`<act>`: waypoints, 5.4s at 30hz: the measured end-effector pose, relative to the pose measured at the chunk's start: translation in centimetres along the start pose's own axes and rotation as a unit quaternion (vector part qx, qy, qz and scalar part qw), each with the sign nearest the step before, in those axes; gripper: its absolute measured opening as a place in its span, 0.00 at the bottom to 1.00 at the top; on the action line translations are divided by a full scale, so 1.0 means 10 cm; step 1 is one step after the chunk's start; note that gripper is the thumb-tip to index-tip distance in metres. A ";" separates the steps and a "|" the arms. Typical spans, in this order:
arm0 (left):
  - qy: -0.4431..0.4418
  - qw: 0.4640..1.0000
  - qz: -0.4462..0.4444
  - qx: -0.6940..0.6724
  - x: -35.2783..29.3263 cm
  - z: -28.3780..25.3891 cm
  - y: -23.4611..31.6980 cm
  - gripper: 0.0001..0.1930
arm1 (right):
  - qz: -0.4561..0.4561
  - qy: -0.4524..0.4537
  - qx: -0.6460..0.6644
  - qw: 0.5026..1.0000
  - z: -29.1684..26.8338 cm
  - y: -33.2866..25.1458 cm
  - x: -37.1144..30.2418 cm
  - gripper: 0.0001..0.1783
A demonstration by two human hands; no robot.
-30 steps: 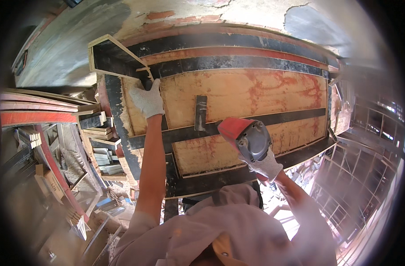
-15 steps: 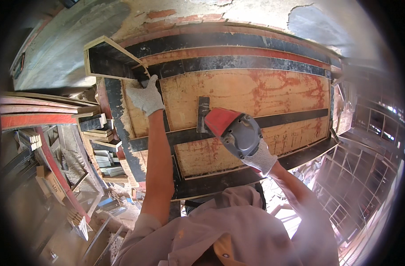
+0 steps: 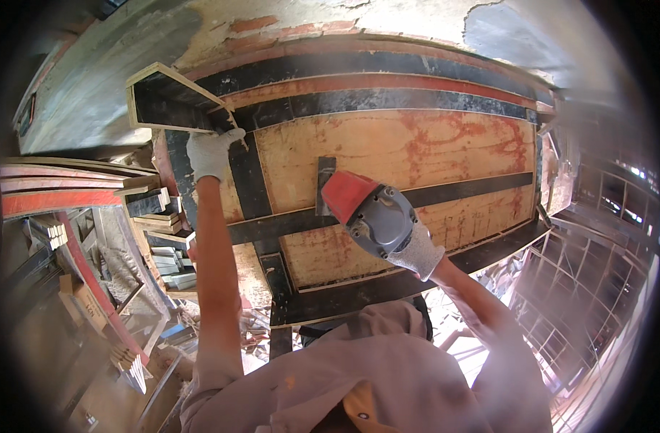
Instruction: The person assembles a wooden frame by placing rectangular wooden pieces onto a workbench and securing them with a red pneumatic nail gun. The person repeatedly picks up pieces, aligns them, and nails them in place.
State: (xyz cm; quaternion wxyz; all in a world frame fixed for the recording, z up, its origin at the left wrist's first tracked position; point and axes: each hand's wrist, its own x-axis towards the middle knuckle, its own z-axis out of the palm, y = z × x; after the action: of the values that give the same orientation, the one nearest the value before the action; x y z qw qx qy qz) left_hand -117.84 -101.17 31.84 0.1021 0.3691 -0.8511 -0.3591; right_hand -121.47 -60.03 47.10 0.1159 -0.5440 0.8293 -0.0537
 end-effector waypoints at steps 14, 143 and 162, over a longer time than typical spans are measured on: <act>-0.197 0.974 0.033 -0.103 0.36 -0.12 -0.21 0.28 | -0.001 0.008 0.273 0.962 0.66 -0.15 1.00 0.38; -0.150 0.829 -0.443 -0.306 -4.17 -0.57 -0.98 0.15 | 0.279 -0.329 0.599 0.674 1.13 -0.57 -0.61 0.22; -0.227 0.877 -0.388 -0.171 -4.35 -0.28 -1.48 0.26 | 0.222 -0.386 0.515 0.732 1.09 -1.10 0.14 0.17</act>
State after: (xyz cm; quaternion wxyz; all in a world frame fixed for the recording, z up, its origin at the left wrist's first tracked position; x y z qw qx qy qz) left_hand -77.66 -79.12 27.66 -0.1794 0.5547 -0.5649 -0.5840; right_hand -109.47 -65.29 38.72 0.6977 -0.1754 0.6551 -0.2308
